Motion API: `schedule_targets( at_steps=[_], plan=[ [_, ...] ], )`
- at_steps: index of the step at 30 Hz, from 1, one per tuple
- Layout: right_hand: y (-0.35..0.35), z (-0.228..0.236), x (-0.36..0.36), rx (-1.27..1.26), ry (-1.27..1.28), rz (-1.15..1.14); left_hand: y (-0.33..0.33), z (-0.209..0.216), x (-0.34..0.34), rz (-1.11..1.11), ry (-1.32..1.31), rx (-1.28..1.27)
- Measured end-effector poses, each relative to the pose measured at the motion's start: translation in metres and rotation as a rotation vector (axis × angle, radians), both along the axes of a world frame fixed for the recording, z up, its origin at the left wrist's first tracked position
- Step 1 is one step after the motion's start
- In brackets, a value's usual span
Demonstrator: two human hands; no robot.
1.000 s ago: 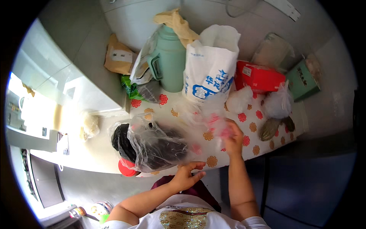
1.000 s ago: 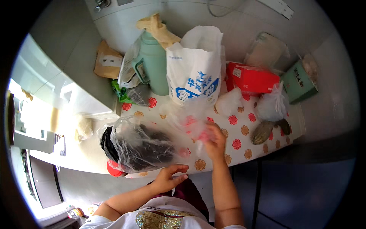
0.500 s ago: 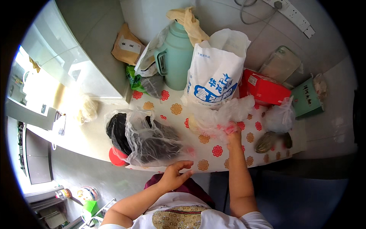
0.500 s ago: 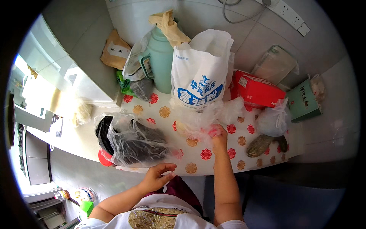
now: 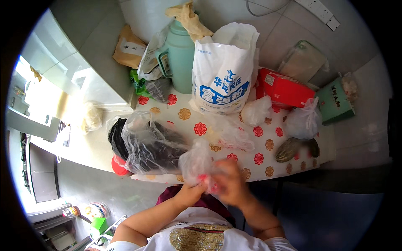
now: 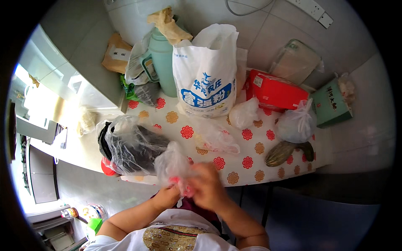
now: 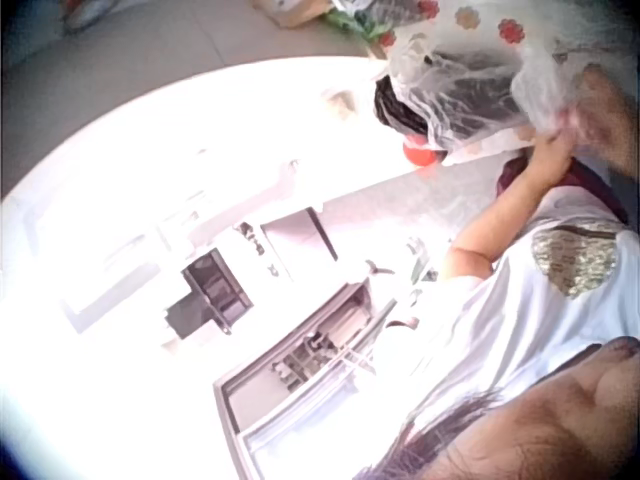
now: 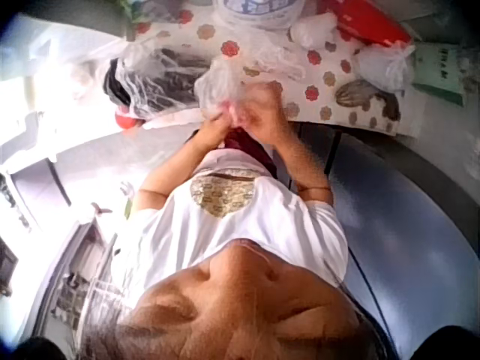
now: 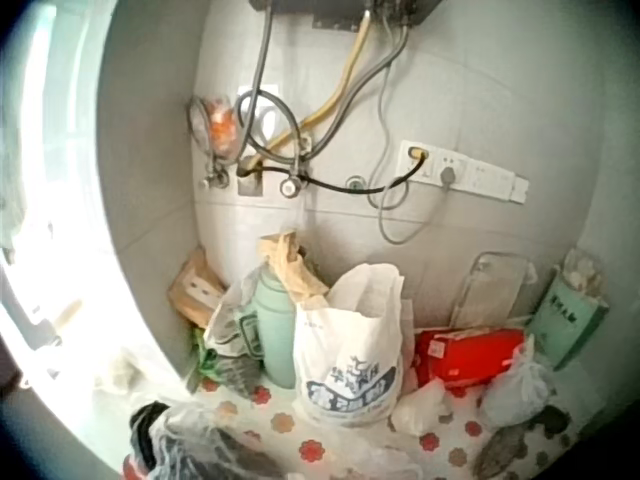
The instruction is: The person picks up bags containing vegetables and peanuts from a counter and places them into a refrigerator drawer, then moves sauce jars and bottles onto the door shelves.
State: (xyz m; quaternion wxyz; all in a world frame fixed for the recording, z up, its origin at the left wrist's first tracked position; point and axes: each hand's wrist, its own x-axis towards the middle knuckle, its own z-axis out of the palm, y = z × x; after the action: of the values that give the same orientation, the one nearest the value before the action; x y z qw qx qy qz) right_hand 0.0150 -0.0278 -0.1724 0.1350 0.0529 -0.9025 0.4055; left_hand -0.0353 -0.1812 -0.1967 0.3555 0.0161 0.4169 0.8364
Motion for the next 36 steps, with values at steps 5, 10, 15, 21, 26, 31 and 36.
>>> schedule_targets(
  at_steps=[5, 10, 15, 21, 26, 31, 36],
  plan=[
    [-0.024, 0.009, 0.014, -0.105, -0.027, 0.233, -0.030, 0.016, -0.002, 0.032, -0.061, 0.039],
    [-0.015, 0.008, 0.003, 0.178, 0.435, 0.029, -0.063, 0.023, -0.002, 0.280, -0.427, -0.014],
    [0.047, -0.049, -0.058, 0.599, -0.182, -0.259, -0.094, 0.004, 0.016, 0.164, -0.311, -0.156],
    [0.090, -0.123, -0.078, 0.523, -0.505, -0.408, -0.117, -0.014, 0.004, -0.221, -0.284, -0.122],
    [0.074, -0.091, -0.045, 0.153, -0.282, -0.589, -0.087, -0.030, -0.017, -0.426, 0.396, -0.564],
    [0.031, -0.041, 0.027, -0.216, -0.030, -0.607, -0.031, -0.023, -0.005, -0.414, 1.011, -0.570],
    [-0.041, 0.000, 0.102, -0.499, 0.021, -0.516, 0.003, -0.020, 0.028, -0.637, 1.005, -0.439]
  ],
)
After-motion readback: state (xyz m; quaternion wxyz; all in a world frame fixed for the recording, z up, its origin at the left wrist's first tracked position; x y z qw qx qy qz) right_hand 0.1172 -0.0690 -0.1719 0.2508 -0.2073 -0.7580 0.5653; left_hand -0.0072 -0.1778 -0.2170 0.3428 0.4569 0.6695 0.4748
